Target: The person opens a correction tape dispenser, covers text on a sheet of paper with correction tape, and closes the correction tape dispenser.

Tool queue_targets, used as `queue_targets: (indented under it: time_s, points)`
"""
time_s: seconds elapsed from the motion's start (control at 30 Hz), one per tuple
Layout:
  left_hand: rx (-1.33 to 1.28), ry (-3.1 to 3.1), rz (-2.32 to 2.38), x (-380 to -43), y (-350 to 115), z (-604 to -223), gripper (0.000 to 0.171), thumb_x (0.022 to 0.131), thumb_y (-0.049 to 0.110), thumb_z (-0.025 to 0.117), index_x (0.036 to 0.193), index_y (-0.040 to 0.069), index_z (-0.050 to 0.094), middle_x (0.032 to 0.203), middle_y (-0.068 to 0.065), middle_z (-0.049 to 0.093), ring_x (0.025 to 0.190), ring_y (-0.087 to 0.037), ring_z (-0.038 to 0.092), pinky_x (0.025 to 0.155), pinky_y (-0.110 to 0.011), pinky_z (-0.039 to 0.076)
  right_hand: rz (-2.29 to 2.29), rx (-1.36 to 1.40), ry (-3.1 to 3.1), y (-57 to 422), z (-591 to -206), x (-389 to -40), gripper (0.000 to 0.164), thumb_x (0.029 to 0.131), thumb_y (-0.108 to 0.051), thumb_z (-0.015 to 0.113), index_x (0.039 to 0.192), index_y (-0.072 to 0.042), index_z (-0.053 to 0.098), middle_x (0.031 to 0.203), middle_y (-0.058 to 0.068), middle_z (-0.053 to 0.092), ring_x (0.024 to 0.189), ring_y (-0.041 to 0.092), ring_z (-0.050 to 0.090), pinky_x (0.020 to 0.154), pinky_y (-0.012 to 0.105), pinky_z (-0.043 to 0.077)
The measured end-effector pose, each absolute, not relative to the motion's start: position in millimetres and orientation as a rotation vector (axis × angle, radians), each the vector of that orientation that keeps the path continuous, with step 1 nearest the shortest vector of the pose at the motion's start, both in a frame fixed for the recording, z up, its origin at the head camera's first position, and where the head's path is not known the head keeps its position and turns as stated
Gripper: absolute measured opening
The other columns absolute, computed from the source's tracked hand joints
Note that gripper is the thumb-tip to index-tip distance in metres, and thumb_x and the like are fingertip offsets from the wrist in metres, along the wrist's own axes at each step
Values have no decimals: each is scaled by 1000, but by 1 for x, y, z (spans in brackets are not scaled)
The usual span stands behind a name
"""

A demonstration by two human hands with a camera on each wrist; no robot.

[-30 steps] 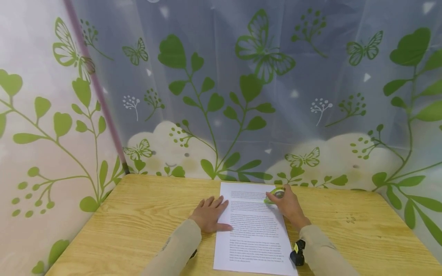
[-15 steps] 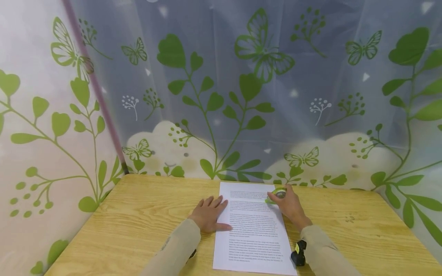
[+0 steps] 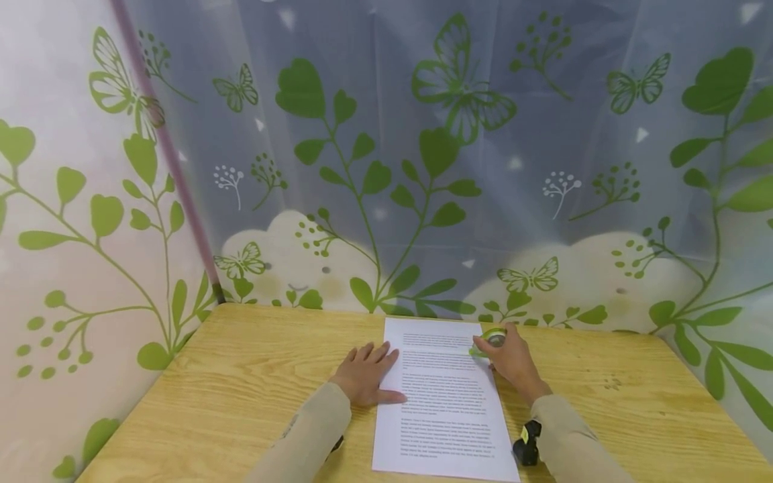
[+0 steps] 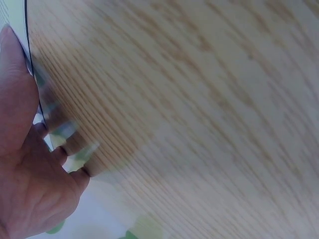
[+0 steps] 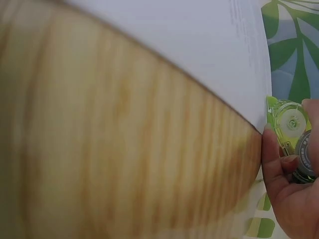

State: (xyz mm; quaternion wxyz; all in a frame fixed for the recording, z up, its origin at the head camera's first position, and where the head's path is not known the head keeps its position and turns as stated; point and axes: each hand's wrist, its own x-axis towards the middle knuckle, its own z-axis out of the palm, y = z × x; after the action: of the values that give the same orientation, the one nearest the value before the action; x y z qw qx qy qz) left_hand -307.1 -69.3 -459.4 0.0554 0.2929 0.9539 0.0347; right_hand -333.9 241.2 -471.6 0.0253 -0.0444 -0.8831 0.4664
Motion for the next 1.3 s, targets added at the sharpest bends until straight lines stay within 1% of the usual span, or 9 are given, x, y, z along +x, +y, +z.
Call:
queue_targets:
  time_s: [0.2,0.4,0.6,0.87,0.97,1.1,1.17,1.23,1.3]
  points:
    - [890,2891,107,-309,-70,-460,88,86,69,47,151,12,29,155,-11,26,138,-38,24,108,-55,23,1457,-142,-2719,243,-473,-334,86,90,-39,66,144,6,18,97,20,57,65,18,62,59,32,52]
    - [882,2887,84,-309,-69,-461,87,87,69,46,152,14,28,155,-9,24,139,-37,23,108,-55,23,1448,-160,-2714,246,-473,-333,83,90,-38,67,143,5,20,92,20,58,63,18,64,59,32,50]
    - [864,2885,113,-307,-68,-457,87,86,68,49,151,14,29,155,-9,25,139,-38,23,108,-55,23,1471,-147,-2690,246,-472,-332,80,90,-36,67,141,5,21,97,23,57,64,20,66,60,32,52]
    - [849,2867,116,-302,-67,-451,87,87,68,49,152,14,29,155,-9,25,139,-37,23,108,-55,22,1495,-134,-2673,248,-473,-332,77,90,-36,67,139,5,24,93,20,58,64,20,66,60,32,53]
    - [844,2859,114,-303,-66,-452,87,87,68,49,152,14,28,155,-9,24,139,-37,22,109,-55,22,1673,-194,-2581,253,-475,-331,74,91,-38,65,136,5,27,92,16,57,66,18,66,64,30,55]
    - [846,2857,81,-310,-68,-464,90,86,72,45,153,16,25,157,-8,21,140,-36,19,109,-54,20,2140,-371,-2249,262,-477,-329,65,93,-43,60,131,2,32,81,6,50,67,14,63,74,29,55]
    - [860,2870,74,-316,-69,-472,92,84,75,43,153,17,25,157,-7,21,140,-36,19,109,-54,20,2309,-425,-2098,265,-476,-327,61,93,-44,58,127,0,35,76,3,47,69,13,61,79,30,53]
    - [867,2880,65,-319,-70,-477,94,82,78,41,153,18,23,157,-6,19,141,-35,19,110,-54,19,2380,-455,-2010,266,-474,-326,58,92,-44,61,122,0,39,75,2,48,70,12,62,79,29,53]
    - [864,2881,82,-317,-70,-474,94,82,77,44,153,17,25,157,-7,21,140,-36,20,110,-54,20,2392,-460,-1983,263,-471,-324,56,91,-42,63,120,0,40,76,2,50,70,12,63,77,27,54]
